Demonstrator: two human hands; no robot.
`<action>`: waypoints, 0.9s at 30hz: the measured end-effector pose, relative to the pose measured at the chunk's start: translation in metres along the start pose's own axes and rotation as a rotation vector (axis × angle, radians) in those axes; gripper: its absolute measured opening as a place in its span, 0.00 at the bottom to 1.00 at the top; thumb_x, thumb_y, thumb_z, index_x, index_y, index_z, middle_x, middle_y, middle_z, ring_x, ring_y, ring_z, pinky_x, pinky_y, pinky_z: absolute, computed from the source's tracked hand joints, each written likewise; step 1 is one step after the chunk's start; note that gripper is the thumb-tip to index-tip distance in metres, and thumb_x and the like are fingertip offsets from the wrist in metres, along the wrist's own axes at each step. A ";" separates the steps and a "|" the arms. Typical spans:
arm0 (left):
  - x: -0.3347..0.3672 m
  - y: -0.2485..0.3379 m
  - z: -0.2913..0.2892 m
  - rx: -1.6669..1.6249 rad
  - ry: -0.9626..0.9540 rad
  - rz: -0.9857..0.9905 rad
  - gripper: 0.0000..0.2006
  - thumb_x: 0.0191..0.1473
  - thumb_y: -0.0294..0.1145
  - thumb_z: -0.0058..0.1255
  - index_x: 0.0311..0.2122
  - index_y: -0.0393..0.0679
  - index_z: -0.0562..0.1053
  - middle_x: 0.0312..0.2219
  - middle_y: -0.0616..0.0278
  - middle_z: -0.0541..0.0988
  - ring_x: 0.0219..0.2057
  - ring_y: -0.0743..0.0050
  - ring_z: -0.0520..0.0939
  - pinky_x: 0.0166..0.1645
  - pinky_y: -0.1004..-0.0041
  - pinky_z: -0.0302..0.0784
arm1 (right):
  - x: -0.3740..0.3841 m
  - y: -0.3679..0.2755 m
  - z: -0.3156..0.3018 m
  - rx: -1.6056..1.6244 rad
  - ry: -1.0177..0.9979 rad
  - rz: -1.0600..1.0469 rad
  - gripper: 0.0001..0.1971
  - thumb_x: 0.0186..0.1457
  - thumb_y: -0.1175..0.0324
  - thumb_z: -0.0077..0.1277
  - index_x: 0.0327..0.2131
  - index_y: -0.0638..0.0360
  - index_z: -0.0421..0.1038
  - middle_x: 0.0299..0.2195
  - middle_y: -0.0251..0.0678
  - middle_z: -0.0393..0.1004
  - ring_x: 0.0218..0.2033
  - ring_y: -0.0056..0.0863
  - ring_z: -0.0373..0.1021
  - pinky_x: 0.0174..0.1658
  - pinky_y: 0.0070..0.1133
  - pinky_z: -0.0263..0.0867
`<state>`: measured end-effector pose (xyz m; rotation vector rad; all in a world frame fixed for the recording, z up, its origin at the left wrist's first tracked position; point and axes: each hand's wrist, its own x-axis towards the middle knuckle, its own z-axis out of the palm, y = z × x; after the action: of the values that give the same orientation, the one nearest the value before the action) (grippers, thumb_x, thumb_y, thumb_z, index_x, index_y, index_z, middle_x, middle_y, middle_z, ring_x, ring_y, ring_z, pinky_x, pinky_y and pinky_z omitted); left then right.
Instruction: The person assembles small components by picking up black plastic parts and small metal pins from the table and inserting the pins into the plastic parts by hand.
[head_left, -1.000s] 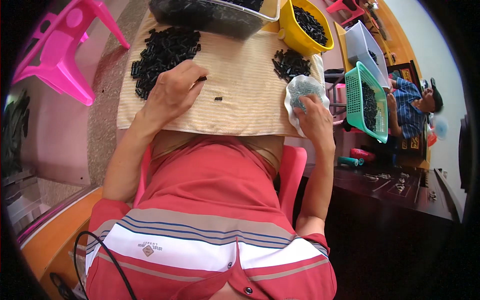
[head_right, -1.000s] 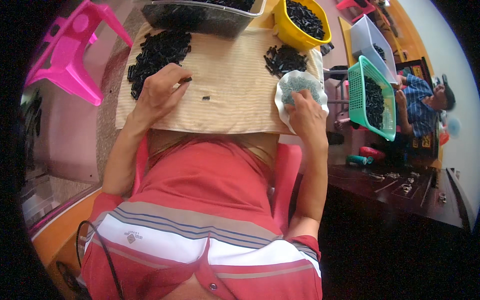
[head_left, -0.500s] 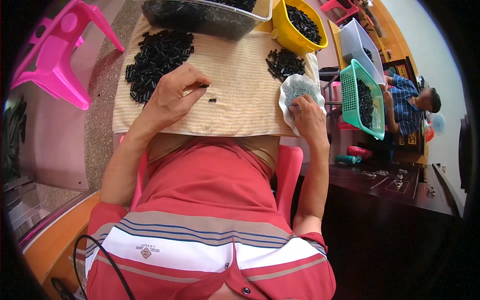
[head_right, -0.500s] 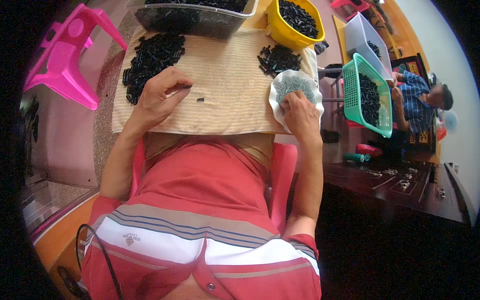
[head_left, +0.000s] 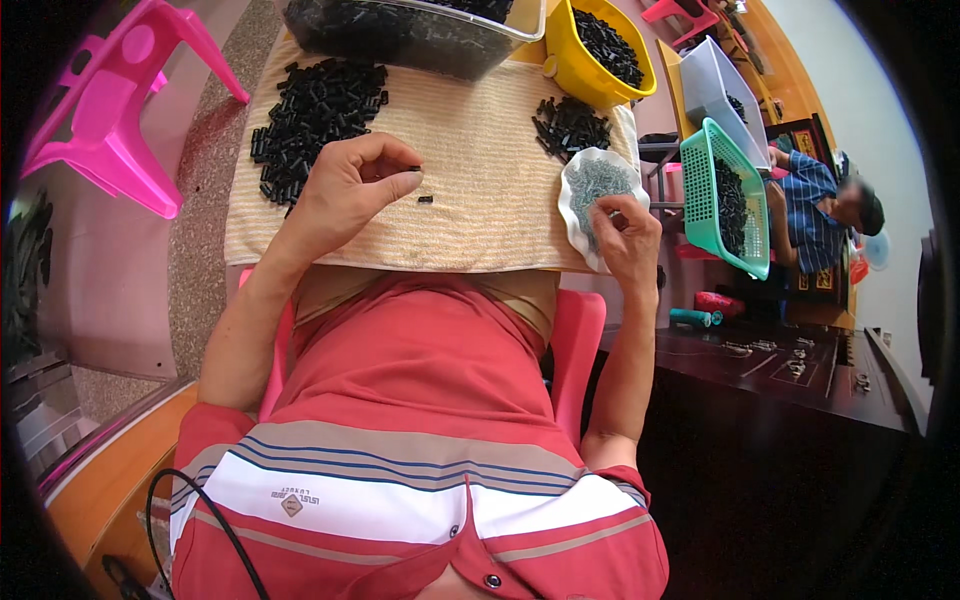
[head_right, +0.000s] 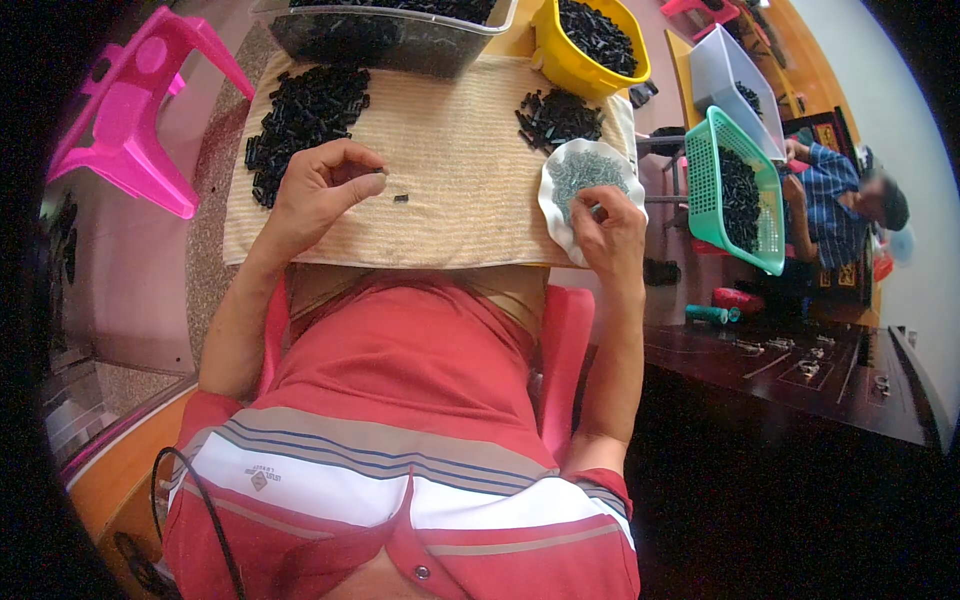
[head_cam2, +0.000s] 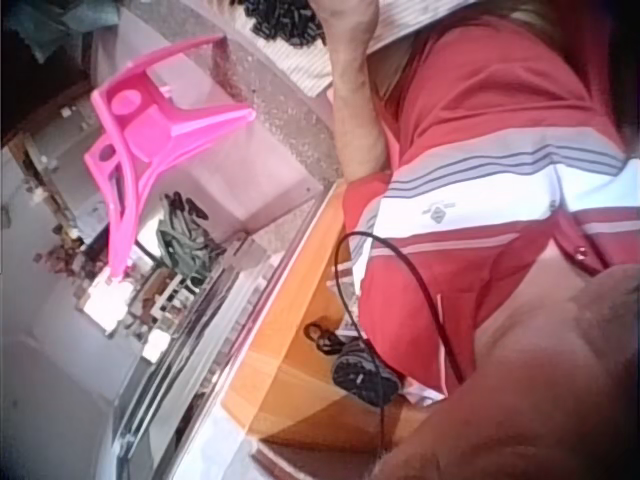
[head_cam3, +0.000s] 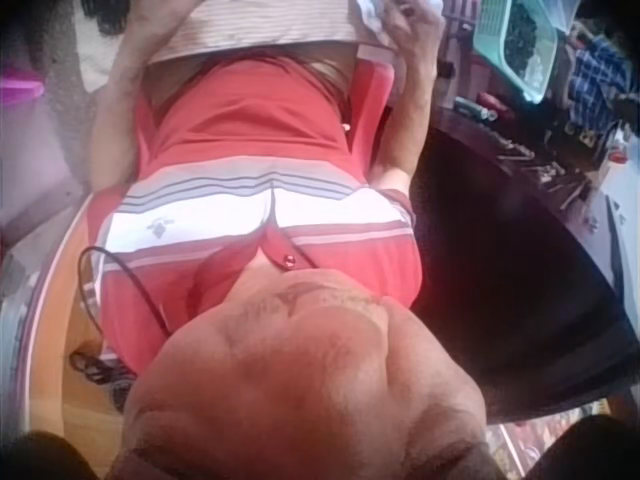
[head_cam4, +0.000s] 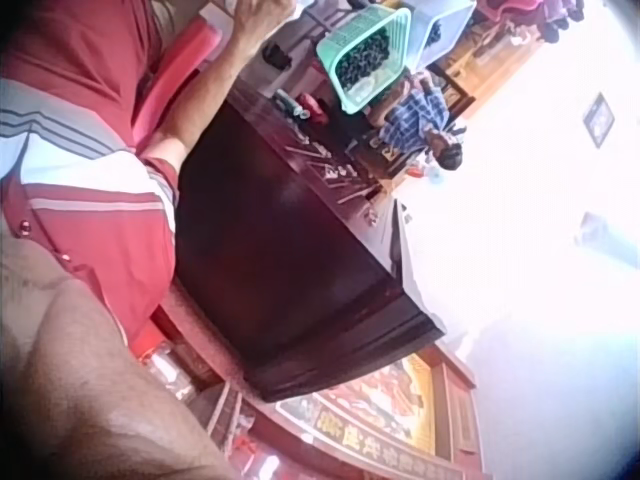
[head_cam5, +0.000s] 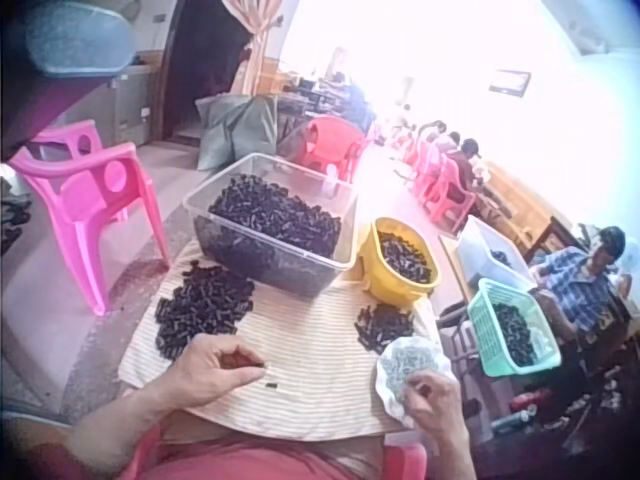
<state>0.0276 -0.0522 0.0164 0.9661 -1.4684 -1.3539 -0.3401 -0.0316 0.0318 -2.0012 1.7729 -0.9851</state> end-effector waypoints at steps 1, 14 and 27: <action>0.000 0.000 0.000 -0.031 -0.009 -0.017 0.08 0.54 0.23 0.59 0.39 0.37 0.77 0.31 0.68 0.80 0.34 0.85 0.79 0.41 0.81 0.75 | -0.001 0.003 0.001 0.000 0.000 0.000 0.05 0.49 0.75 0.59 0.32 0.64 0.77 0.25 0.38 0.77 0.20 0.21 0.70 0.26 0.19 0.66; -0.002 0.003 0.004 -0.319 -0.074 -0.114 0.08 0.53 0.24 0.60 0.39 0.36 0.77 0.33 0.62 0.82 0.33 0.80 0.82 0.42 0.78 0.78 | -0.007 -0.004 0.006 0.349 0.002 0.073 0.04 0.54 0.81 0.55 0.35 0.68 0.75 0.26 0.30 0.76 0.27 0.16 0.73 0.33 0.15 0.71; -0.003 -0.001 0.006 -0.479 -0.067 -0.161 0.09 0.55 0.24 0.58 0.41 0.36 0.76 0.36 0.58 0.82 0.34 0.74 0.83 0.43 0.75 0.82 | -0.009 -0.025 0.024 0.499 -0.084 -0.121 0.07 0.54 0.85 0.54 0.37 0.70 0.75 0.37 0.36 0.75 0.33 0.18 0.72 0.37 0.14 0.71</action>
<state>0.0228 -0.0476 0.0146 0.7409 -1.0530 -1.7656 -0.3061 -0.0233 0.0274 -1.8067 1.2186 -1.2162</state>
